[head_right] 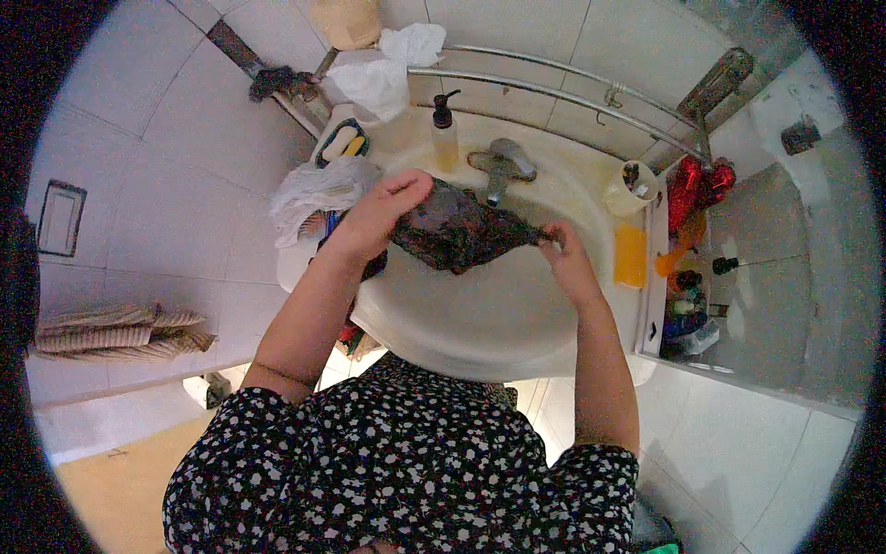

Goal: The person hand-washes a dark patterned garment in a bathroom sink using a yellow sponge and running water. They scrub the fabric, rinse it thoroughly, and wring it out. An elderly person briefly enters the bathroom holding a similar garment and then moves into the adjacent bedroom.

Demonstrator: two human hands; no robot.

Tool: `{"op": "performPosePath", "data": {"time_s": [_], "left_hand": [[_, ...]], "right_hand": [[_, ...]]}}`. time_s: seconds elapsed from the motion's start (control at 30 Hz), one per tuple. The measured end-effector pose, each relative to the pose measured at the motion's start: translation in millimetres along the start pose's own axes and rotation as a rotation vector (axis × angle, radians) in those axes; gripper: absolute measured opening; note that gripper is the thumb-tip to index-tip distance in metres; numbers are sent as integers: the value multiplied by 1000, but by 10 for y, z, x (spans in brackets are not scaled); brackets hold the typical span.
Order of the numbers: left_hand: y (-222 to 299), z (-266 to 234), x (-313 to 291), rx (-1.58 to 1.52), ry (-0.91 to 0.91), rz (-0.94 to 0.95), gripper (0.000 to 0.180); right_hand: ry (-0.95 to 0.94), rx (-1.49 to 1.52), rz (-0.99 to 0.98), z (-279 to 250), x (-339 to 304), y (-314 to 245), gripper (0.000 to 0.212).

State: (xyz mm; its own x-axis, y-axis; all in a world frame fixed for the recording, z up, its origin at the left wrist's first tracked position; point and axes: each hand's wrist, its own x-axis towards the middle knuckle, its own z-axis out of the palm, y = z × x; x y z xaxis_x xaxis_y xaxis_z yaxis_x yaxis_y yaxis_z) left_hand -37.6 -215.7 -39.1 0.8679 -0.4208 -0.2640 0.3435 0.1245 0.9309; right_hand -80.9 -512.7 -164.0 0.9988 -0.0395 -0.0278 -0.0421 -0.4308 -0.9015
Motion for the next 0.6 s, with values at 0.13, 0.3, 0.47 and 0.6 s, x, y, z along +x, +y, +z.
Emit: {"op": "performPosePath", "data": {"time_s": [0.13,0.3,0.47,0.6], "left_hand": [[213,-106,-150,-55,-11,59,29],[-561,-358,20,1315,245,362,53],[-801,535,-105,796,7,515,72],[-519,550,87,412,117,239,47]], "right_hand": [[65,881,248,-181,-121,-651,23],[46,1077,342,-103,-84,-1350,23],[-173,1077,336,106,-29,-1662,19],[-98,897,183,154,-64,-1913,32]]}}
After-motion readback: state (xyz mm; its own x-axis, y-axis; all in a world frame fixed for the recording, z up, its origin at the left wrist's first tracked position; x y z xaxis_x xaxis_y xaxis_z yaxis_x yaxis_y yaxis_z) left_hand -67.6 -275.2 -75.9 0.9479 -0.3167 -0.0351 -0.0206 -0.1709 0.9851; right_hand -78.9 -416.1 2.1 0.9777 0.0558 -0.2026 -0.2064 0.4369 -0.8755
